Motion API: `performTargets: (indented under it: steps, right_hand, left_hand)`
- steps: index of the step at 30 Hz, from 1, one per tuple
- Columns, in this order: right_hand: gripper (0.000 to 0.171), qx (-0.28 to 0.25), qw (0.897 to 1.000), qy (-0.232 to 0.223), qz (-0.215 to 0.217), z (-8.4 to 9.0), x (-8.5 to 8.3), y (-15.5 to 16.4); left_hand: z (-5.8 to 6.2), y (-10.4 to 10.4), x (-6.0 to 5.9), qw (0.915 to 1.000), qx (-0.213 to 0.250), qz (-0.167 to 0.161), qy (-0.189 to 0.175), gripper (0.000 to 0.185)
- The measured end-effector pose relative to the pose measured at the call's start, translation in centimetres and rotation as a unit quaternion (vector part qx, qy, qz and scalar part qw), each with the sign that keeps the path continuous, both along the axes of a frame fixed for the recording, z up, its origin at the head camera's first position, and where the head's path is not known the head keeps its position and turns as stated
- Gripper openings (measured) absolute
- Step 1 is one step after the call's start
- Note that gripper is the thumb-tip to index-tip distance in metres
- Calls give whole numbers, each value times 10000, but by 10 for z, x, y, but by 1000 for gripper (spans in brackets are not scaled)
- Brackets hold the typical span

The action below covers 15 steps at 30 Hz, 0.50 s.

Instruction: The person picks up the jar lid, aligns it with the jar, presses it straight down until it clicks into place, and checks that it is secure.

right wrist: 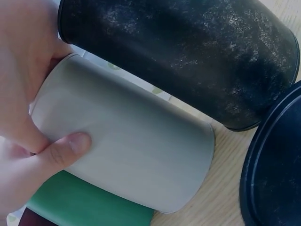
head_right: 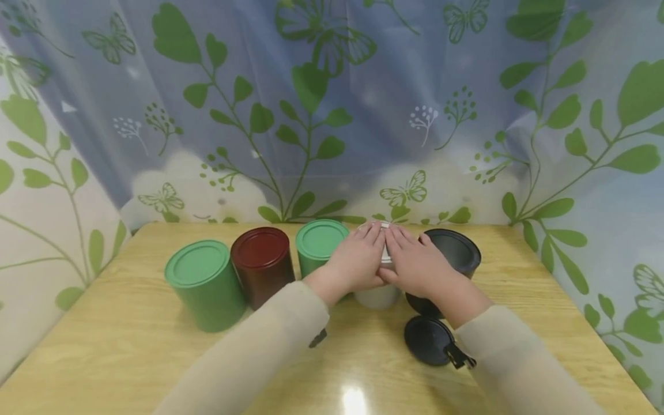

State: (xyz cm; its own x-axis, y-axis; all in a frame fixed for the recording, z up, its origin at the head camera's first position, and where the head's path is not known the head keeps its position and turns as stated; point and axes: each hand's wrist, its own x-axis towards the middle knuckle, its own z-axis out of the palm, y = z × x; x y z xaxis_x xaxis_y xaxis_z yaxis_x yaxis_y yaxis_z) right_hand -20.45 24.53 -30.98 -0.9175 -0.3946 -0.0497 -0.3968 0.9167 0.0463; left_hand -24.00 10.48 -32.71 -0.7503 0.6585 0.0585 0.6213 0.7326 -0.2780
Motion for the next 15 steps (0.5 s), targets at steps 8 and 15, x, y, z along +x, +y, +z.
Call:
performTargets:
  steps: [8,15]
  right_hand:
    - [84,-47,9998,74,150,3,0,4]
    - [72,116,9995,241,156,8,8,7]
  left_hand:
    - [4,-5,2,9992,128,290,-236,94]
    - [6,-10,5,9982,9,531,-273,91]
